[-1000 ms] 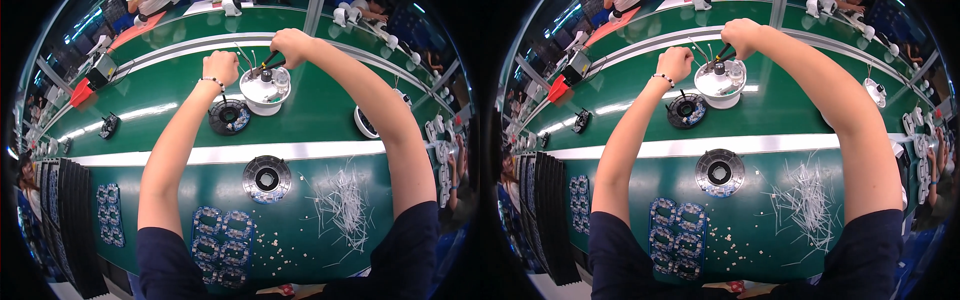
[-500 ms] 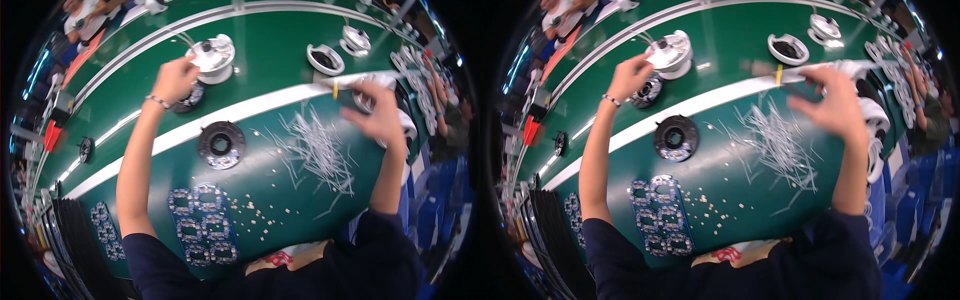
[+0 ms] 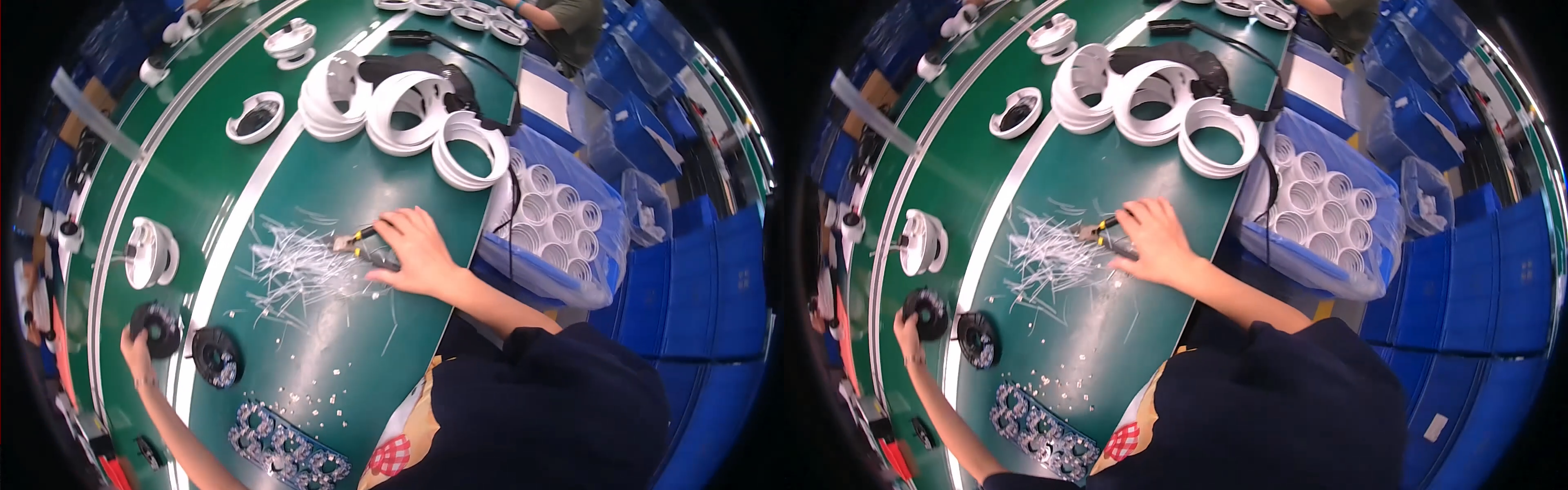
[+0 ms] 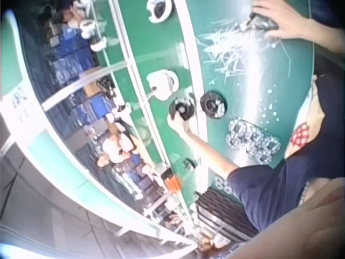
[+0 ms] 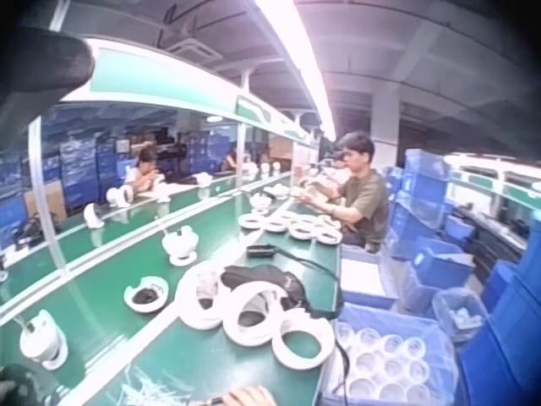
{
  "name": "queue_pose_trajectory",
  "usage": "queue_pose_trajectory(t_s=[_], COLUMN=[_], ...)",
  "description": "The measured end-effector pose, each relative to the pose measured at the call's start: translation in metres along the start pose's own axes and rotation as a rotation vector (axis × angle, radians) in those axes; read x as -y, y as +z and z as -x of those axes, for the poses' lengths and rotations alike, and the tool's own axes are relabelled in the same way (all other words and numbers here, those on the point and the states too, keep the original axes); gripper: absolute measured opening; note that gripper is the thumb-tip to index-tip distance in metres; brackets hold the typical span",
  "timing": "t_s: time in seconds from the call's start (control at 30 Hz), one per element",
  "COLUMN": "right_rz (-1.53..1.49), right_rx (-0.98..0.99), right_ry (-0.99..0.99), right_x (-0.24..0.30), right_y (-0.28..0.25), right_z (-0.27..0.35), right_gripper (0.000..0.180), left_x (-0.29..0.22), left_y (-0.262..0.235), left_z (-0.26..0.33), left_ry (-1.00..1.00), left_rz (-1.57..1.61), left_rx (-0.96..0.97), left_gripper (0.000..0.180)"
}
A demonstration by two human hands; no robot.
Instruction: Assemble electronic circuit boards into plastic housing units on a production line.
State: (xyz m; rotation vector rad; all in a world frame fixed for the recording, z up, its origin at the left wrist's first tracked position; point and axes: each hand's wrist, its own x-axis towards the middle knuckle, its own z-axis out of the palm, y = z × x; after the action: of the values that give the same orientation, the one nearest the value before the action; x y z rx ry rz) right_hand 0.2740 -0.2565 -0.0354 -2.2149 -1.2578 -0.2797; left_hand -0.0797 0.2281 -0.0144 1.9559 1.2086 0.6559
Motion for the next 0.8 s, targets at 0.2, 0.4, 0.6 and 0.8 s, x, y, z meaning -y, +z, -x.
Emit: queue_pose_trajectory(t_s=[0.2, 0.4, 0.6, 0.8], right_rz=[0.133, 0.258, 0.056, -0.211], right_rx=[-0.436, -0.211, -0.381, 0.076], right_ry=[0.01, 0.285, -0.059, -0.38], right_x=[-0.036, -0.092, -0.024, 0.015], right_y=[-0.071, -0.062, -0.084, -0.028], right_z=[-0.033, -0.042, -0.049, -0.039], right_gripper=[0.045, 0.023, 0.014, 0.015], left_x=[-0.073, -0.074, -0.079, -0.111], left_y=[-0.024, -0.025, -0.022, 0.026], left_z=[0.11, 0.163, 0.18, 0.176], left_ry=[-0.092, -0.164, -0.161, -0.102], left_rz=[0.563, 0.716, 0.857, 0.932], left_rx=[0.066, 0.005, 0.035, 0.093], left_gripper=[0.034, 0.042, 0.038, 0.036])
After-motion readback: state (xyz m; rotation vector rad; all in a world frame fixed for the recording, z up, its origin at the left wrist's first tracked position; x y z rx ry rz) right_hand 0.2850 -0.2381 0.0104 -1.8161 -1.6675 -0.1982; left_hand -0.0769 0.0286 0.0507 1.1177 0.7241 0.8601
